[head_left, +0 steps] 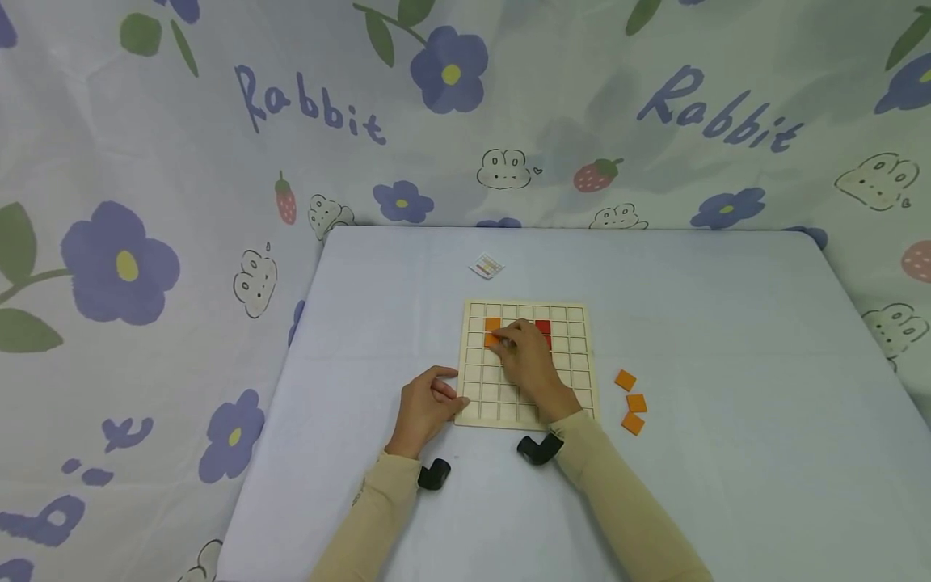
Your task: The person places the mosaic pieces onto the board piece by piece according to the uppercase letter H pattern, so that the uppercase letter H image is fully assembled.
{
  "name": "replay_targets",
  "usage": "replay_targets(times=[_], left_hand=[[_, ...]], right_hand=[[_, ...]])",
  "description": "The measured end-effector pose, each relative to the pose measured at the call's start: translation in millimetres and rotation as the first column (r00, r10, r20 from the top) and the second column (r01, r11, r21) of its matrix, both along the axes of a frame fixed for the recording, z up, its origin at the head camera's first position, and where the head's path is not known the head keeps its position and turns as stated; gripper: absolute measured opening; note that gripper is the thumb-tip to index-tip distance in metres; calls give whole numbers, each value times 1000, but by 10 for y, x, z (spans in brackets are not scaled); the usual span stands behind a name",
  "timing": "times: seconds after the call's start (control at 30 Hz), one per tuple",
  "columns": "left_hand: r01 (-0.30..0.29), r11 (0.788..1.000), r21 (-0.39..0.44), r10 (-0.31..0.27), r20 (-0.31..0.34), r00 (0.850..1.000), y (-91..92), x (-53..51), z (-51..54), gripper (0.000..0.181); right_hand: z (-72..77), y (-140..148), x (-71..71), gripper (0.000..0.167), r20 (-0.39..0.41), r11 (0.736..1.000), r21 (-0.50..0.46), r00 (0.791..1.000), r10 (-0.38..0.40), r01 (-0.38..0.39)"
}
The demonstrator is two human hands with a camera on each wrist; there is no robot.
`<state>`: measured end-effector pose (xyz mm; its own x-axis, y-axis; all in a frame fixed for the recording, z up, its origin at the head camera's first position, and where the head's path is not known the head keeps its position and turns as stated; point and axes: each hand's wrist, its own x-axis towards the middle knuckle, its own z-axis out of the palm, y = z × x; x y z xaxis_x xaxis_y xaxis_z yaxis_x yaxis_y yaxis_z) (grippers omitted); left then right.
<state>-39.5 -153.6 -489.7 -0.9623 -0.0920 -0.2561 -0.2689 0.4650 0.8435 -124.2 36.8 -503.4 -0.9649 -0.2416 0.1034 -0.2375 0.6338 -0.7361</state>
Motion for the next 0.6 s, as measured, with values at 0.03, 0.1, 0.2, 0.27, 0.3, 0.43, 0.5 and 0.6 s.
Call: replay_targets(times=[0.03, 0.1, 0.2, 0.27, 0.3, 0.43, 0.5, 0.6], left_hand=[[0, 1000, 1, 0, -1, 1000, 0, 0, 1, 44], [-1, 1000, 2, 1, -2, 1000, 2, -2, 5, 44], [-1, 1000, 5, 1, -4, 1000, 3, -4, 7, 44], [-1, 1000, 5, 1, -5, 1000, 4, -6, 5, 44], [-1, 1000, 5, 1, -7, 1000, 3, -5, 3, 44], [1, 1000, -2, -1, -7, 1000, 4, -6, 0, 44], [1, 1000, -8, -1, -6, 1000, 5, -6, 1, 44], [1, 1000, -13, -1, -3, 1000, 6, -2, 0, 44]], right_hand=[[-3, 0, -3, 27, 0, 1000, -5, 1000, -3, 3], [-5, -3, -6, 26, -1, 1000, -8, 1000, -8, 8], [0, -4, -8, 26, 7, 1000, -6, 1000, -13, 13], [4, -6, -10, 26, 16, 1000, -1, 1000, -14, 14], [7, -7, -12, 26, 20, 1000, 1, 1000, -14, 14], [14, -14, -14, 25, 31, 1000, 4, 999, -11, 11], [17, -17, -11, 23, 24, 1000, 3, 1000, -5, 5], [15, -19, -5, 20, 5, 1000, 2, 1000, -2, 2]])
